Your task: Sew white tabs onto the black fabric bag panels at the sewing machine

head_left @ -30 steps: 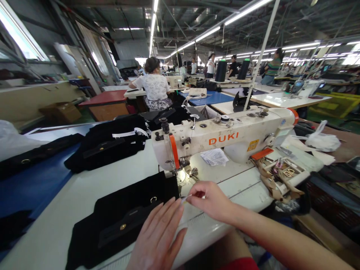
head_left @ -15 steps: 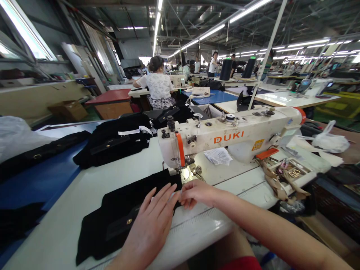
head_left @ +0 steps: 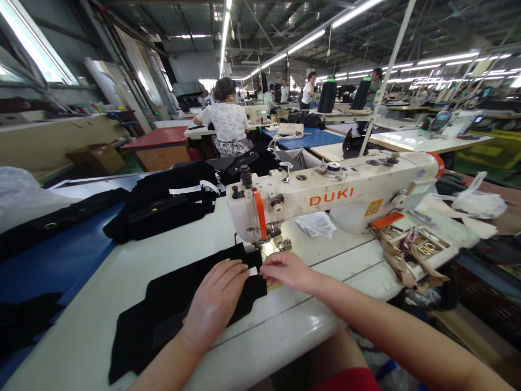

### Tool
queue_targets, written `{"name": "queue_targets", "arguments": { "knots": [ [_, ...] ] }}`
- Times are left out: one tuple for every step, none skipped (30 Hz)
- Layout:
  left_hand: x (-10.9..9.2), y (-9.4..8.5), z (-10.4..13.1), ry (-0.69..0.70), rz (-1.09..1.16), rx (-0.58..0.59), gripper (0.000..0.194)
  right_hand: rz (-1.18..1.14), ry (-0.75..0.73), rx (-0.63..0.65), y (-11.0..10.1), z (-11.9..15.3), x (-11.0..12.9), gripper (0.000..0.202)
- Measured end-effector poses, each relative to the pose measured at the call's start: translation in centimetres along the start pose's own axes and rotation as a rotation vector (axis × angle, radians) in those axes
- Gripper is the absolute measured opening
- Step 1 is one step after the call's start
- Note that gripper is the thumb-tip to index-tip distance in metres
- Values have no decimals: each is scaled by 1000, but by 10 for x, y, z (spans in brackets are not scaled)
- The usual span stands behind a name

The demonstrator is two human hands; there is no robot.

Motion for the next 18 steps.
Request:
{"name": "queue_targets", "arguments": {
  "knots": [
    [3,5,0,-7,-3,-3,20,82,-73,-75,-7,3,2,14],
    [6,10,0,-14,1,-3,20,172,-160,-126,-11,9,6,13],
    [8,16,0,-19,11,2,21,279,-260,-146,-12,15,10,13],
    [9,22,0,-26,25,17,23,417,-379,-146,-9,24,16,14],
    [10,29,0,-34,43,39,24,564,-493,-126,-2,33,20,16],
    [11,35,0,-45,64,67,25,698,-582,-92,6,41,22,17],
    [12,40,0,-55,86,99,26,801,-632,-57,13,48,22,18],
    [12,44,-1,-62,106,135,27,880,-658,-31,18,52,21,18],
    [12,48,-1,-64,123,170,27,936,-669,-19,22,55,20,19],
    [12,50,-2,-63,132,201,26,971,-672,-18,24,57,19,19],
    [11,51,-3,-57,133,224,26,988,-671,-21,25,58,19,19],
    [11,51,-4,-48,127,243,25,996,-671,-26,26,57,19,19],
    [11,51,-5,-37,120,255,25,999,-675,-31,26,57,19,20],
    [11,50,-6,-24,114,261,25,999,-679,-34,25,56,19,20],
    [11,50,-7,-12,112,265,24,998,-683,-35,25,56,18,20],
    [11,50,-7,1,113,268,24,996,-687,-34,25,55,18,20],
    [12,50,-8,11,117,271,24,992,-691,-34,25,55,17,21],
    [13,50,-8,20,119,271,24,989,-693,-34,25,55,17,21]
  ]
}}
Point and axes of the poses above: each hand's wrist, its own z-axis away from the middle knuckle, its own y-axis out of the palm, x = y × z, the point moved 8 cm from there along -z, towards the middle knuckle, and after that the axes turned 3 degrees about -y, right-handed, at the moved point
